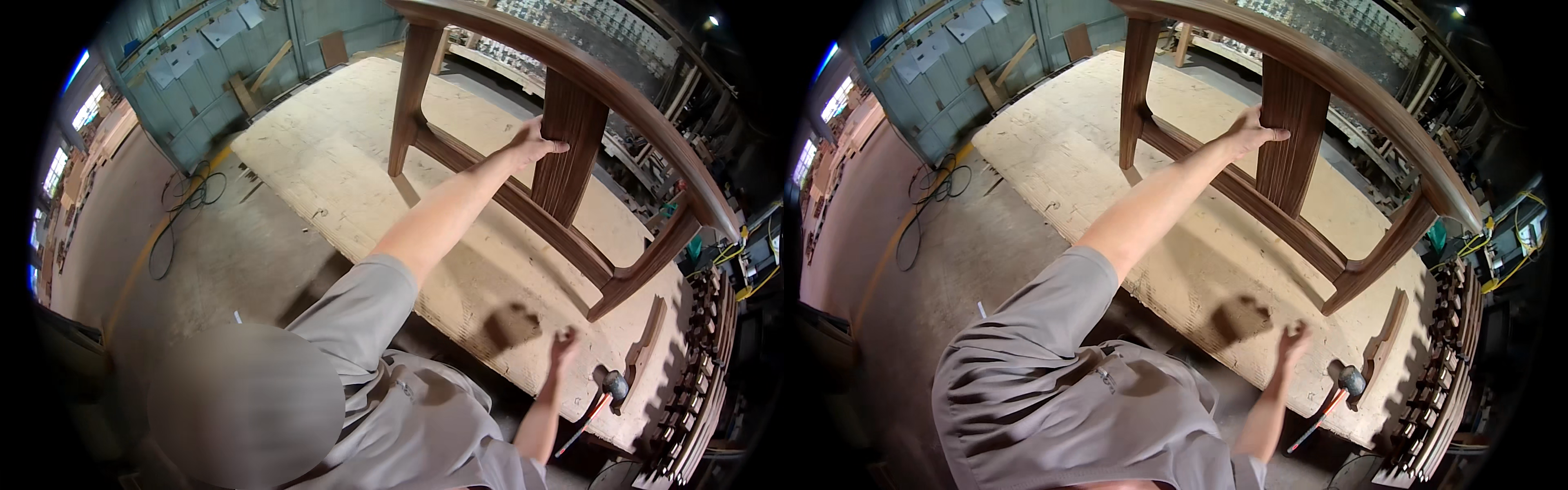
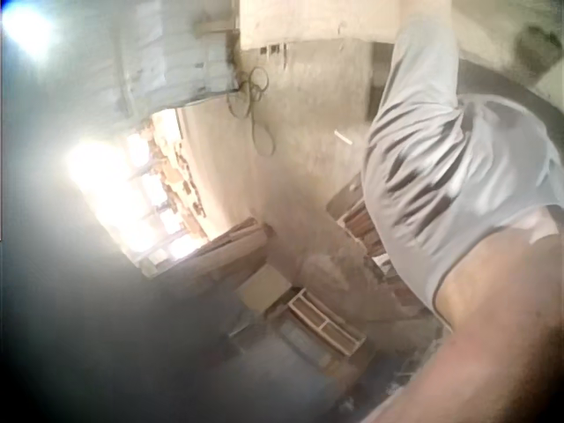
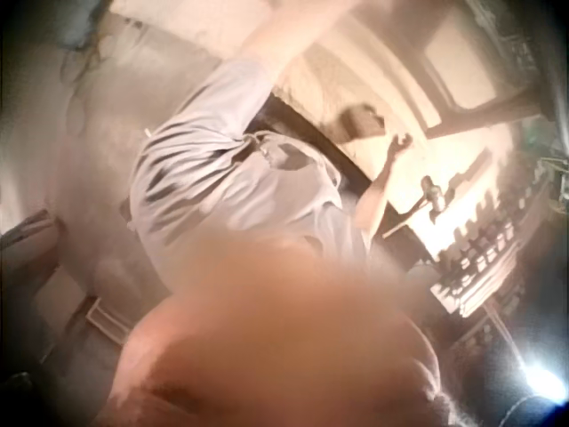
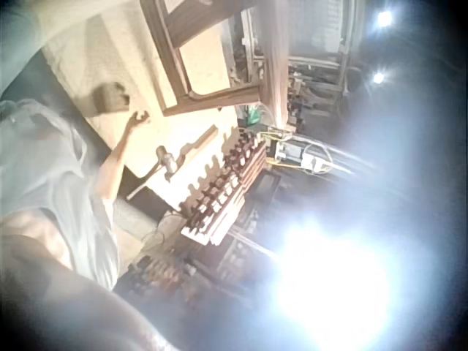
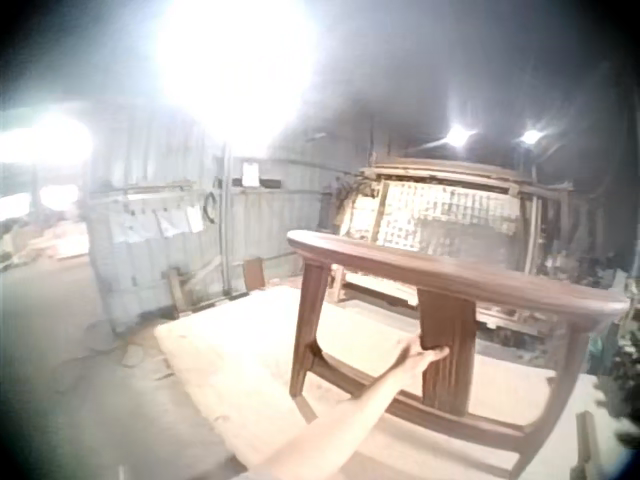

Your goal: The person assembles a wooden frame on a workbench, using a rubber mallet to fit pieces together. They walk across the workshop to select a wooden component from a stack and return to continue the assembly.

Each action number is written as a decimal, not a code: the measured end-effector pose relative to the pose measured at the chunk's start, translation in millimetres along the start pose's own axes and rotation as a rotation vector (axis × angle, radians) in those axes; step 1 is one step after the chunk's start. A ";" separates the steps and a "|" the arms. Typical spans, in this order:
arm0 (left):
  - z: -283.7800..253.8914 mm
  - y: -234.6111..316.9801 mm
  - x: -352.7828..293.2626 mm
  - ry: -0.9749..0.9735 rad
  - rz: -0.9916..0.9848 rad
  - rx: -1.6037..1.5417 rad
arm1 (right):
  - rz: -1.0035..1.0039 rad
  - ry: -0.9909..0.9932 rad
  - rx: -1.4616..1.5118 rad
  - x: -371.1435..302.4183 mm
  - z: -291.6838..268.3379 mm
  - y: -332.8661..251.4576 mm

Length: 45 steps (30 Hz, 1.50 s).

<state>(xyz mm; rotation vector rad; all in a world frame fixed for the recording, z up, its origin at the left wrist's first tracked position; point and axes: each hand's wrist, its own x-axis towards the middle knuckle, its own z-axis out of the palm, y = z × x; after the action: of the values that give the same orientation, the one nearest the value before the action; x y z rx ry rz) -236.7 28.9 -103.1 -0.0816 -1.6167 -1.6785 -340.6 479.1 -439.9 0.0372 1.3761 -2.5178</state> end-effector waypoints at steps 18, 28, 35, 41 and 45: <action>-27.2 -2.0 -26.0 0.074 -0.189 0.357 | -1.684 -0.094 -1.639 -130.5 412.3 -266.2; -16.3 232.4 -194.2 -0.823 -0.060 -1.394 | -1.745 0.106 -1.625 -52.1 442.4 -281.3; -19.6 298.4 -246.3 -0.978 -0.095 -1.353 | -1.805 0.167 -1.522 -30.6 454.4 -280.6; -28.6 294.6 -246.4 -0.957 -0.153 -1.369 | -1.800 0.201 -1.556 -36.3 445.8 -278.1; -35.3 301.7 -248.6 -0.937 -0.162 -1.345 | -1.821 0.193 -1.528 -37.2 452.0 -269.8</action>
<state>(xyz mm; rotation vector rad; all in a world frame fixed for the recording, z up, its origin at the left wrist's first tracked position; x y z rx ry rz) 120.1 154.5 1.7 -1.6000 -0.6667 -2.7749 -323.5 250.5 35.4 -1.9109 3.9129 -0.7334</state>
